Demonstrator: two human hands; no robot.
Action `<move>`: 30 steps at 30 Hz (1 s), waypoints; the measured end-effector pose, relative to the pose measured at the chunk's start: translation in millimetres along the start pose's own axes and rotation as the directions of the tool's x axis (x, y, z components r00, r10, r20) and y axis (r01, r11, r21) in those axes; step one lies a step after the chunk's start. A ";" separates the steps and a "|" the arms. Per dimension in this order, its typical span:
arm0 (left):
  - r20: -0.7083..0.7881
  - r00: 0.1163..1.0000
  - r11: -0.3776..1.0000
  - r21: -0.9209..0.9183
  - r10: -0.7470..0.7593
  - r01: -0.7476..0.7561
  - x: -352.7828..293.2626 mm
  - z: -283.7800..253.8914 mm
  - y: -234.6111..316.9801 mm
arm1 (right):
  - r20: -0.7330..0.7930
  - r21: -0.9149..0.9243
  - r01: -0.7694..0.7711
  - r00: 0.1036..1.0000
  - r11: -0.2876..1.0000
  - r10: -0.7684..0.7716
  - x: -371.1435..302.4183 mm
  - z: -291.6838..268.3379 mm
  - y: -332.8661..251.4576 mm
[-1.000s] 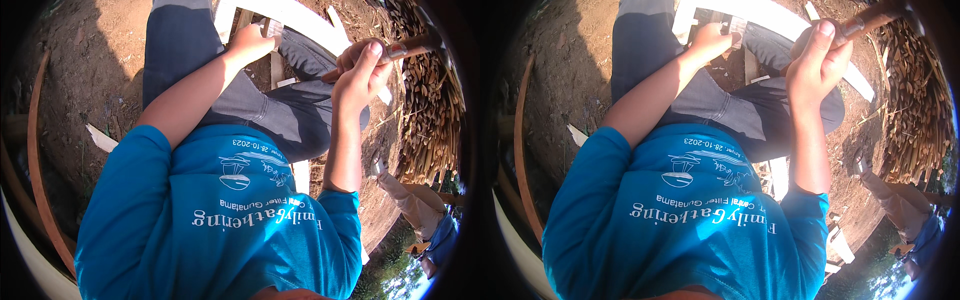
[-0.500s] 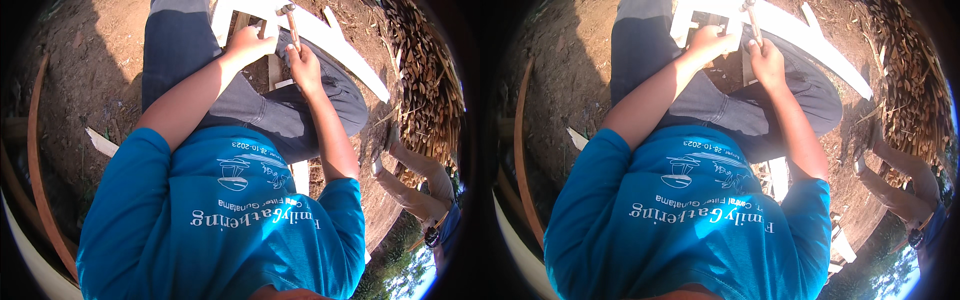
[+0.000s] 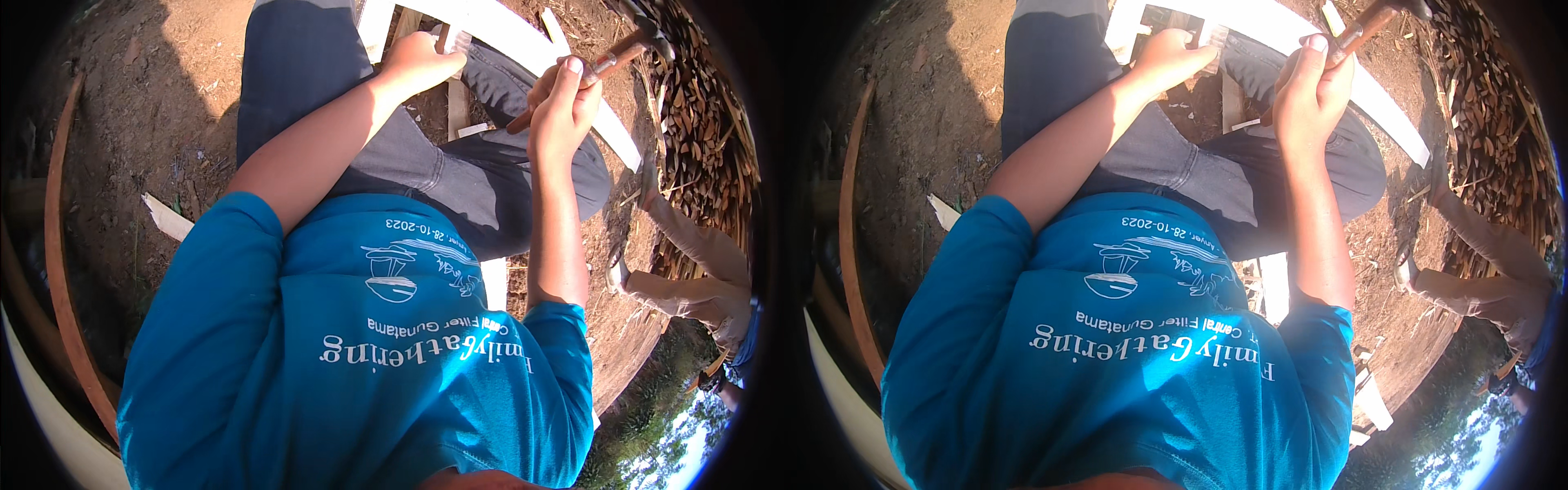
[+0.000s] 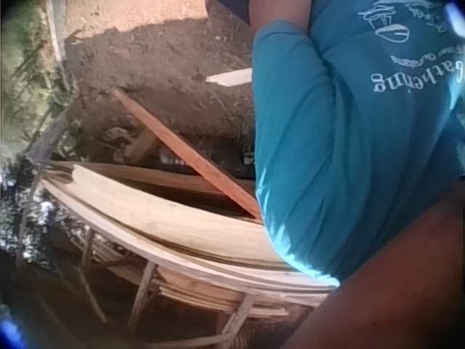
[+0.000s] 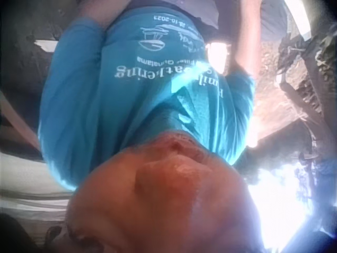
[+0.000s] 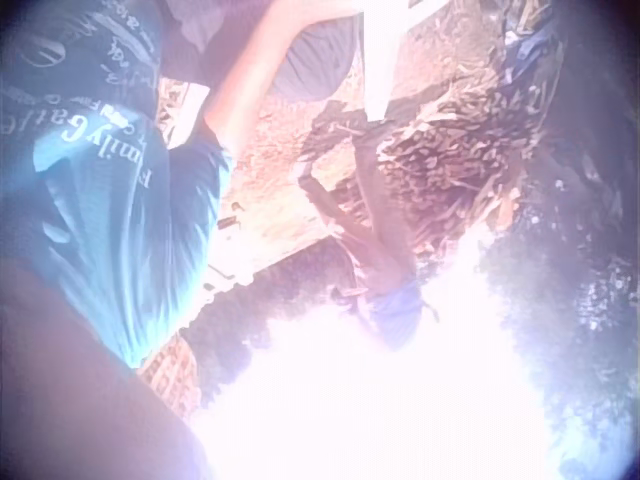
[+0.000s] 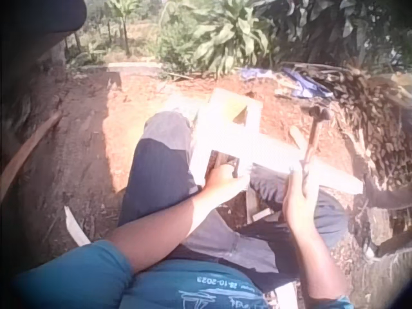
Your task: The person hammers a small wooden joint together and secures it with small nails.
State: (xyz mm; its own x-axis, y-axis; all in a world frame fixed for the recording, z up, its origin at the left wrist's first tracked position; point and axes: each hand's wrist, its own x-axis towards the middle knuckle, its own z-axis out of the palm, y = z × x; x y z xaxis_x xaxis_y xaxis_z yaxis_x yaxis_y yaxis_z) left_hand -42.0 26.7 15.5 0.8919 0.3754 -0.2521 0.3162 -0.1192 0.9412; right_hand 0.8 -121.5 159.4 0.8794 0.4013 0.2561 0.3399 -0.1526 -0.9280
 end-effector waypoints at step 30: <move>-0.009 0.999 0.994 -0.098 -0.048 0.047 -2.2 10.3 -8.9 | 0.054 -0.014 -0.116 0.992 0.993 0.117 9.8 -7.8 -0.6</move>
State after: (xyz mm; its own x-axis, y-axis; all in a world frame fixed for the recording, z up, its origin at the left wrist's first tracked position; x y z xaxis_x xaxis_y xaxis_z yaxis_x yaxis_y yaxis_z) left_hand -43.4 17.4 5.3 0.8729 0.3887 -0.2950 0.3245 -0.0110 0.9458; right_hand 11.9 -124.5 164.6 0.8938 0.4287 0.1313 0.2401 -0.2103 -0.9477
